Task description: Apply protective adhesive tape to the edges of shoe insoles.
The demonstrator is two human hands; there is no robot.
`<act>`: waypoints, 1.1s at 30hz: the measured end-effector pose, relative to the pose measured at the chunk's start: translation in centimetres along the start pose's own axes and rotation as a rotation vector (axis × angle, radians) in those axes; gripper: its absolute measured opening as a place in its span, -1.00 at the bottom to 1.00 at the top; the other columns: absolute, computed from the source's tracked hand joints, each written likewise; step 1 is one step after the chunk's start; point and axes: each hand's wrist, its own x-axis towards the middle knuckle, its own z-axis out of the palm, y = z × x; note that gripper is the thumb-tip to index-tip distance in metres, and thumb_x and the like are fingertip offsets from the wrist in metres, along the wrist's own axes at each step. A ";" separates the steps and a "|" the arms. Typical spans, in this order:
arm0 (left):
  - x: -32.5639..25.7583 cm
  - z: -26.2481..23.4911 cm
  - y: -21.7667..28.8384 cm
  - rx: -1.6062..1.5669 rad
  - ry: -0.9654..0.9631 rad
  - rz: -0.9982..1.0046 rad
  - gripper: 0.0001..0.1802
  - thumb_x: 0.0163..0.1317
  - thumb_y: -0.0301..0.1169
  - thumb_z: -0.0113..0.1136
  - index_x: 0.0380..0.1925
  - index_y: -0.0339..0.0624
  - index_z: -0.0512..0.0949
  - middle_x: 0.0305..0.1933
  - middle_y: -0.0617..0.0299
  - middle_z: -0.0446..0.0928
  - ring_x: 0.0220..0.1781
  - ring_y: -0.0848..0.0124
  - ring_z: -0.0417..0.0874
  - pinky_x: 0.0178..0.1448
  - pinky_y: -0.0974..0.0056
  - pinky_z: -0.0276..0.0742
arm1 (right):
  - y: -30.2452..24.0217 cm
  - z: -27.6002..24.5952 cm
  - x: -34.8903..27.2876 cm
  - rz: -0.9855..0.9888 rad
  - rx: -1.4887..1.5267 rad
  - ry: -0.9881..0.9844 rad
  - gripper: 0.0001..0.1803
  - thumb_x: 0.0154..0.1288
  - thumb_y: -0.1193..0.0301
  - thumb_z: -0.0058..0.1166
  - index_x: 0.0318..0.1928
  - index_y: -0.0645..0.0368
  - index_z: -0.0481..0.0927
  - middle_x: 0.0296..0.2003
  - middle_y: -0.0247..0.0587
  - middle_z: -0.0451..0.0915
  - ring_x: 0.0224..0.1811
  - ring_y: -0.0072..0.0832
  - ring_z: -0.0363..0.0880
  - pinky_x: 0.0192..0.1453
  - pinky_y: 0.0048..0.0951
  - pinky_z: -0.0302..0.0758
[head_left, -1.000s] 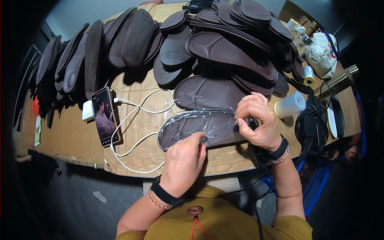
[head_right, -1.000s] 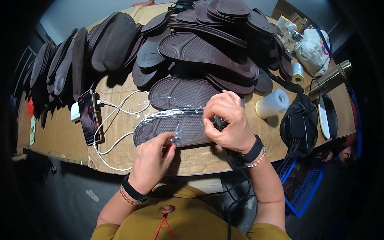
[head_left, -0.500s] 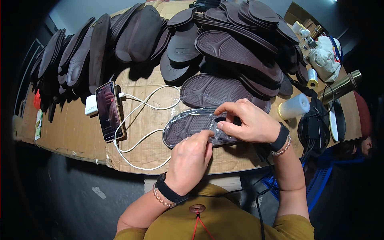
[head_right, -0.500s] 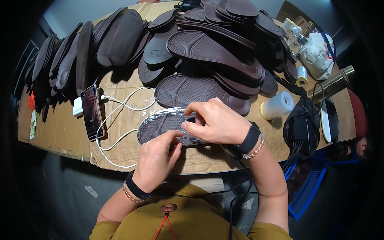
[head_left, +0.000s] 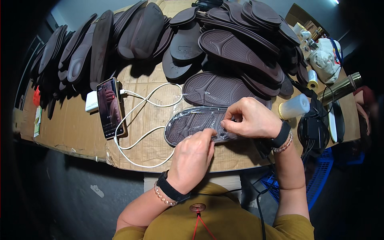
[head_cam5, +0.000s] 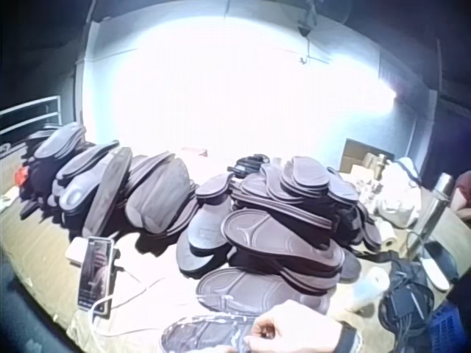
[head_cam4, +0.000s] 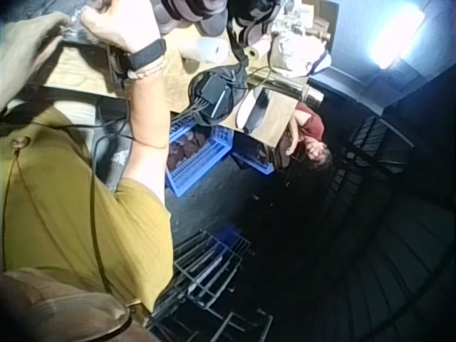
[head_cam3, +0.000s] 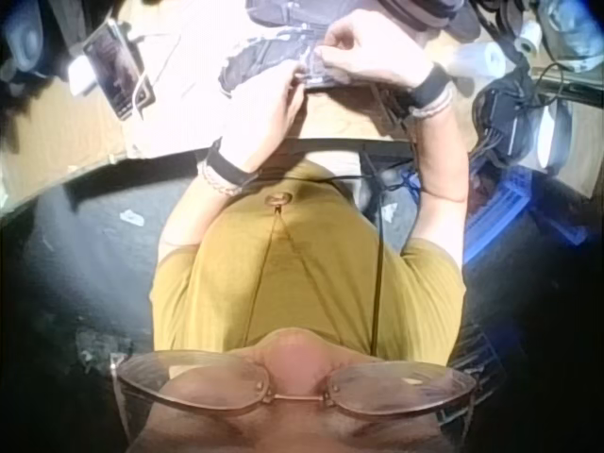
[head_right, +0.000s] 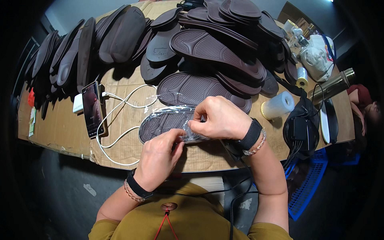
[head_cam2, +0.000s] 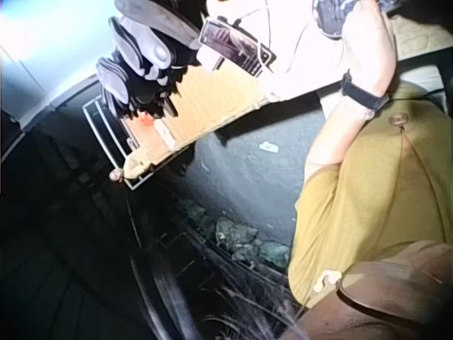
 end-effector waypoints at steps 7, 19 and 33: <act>-0.1 0.0 0.0 -0.007 -0.018 -0.057 -0.64 0.33 -0.55 0.33 0.10 -0.22 0.51 -0.32 0.00 0.72 -0.27 0.01 0.78 -0.19 0.02 0.67 | 0.9 0.3 -0.2 -0.138 0.157 0.031 -0.77 0.20 0.37 0.29 -0.43 0.32 0.69 -0.65 -0.14 0.54 -0.61 -0.28 0.52 -0.39 -0.29 0.49; 0.2 -0.1 -0.4 -0.075 -0.003 -0.126 -0.59 0.30 -0.56 0.36 0.06 -0.21 0.40 -0.38 0.02 0.69 -0.32 -0.03 0.77 -0.24 0.01 0.65 | 1.6 3.1 1.3 -0.489 -0.315 0.522 -0.89 0.25 0.40 0.34 -0.31 0.13 0.66 -0.41 -0.24 0.60 -0.26 -0.22 0.61 -0.08 -0.24 0.48; -0.2 -0.8 -0.3 0.039 -0.051 -0.019 -0.67 0.27 -0.66 0.23 0.05 -0.28 0.59 -0.14 -0.05 0.57 -0.15 -0.02 0.69 -0.07 0.04 0.65 | 1.3 4.2 2.9 -0.385 -0.591 0.480 -0.88 0.27 0.36 0.27 -0.40 0.07 0.64 -0.48 -0.24 0.66 -0.32 -0.24 0.72 -0.12 -0.23 0.55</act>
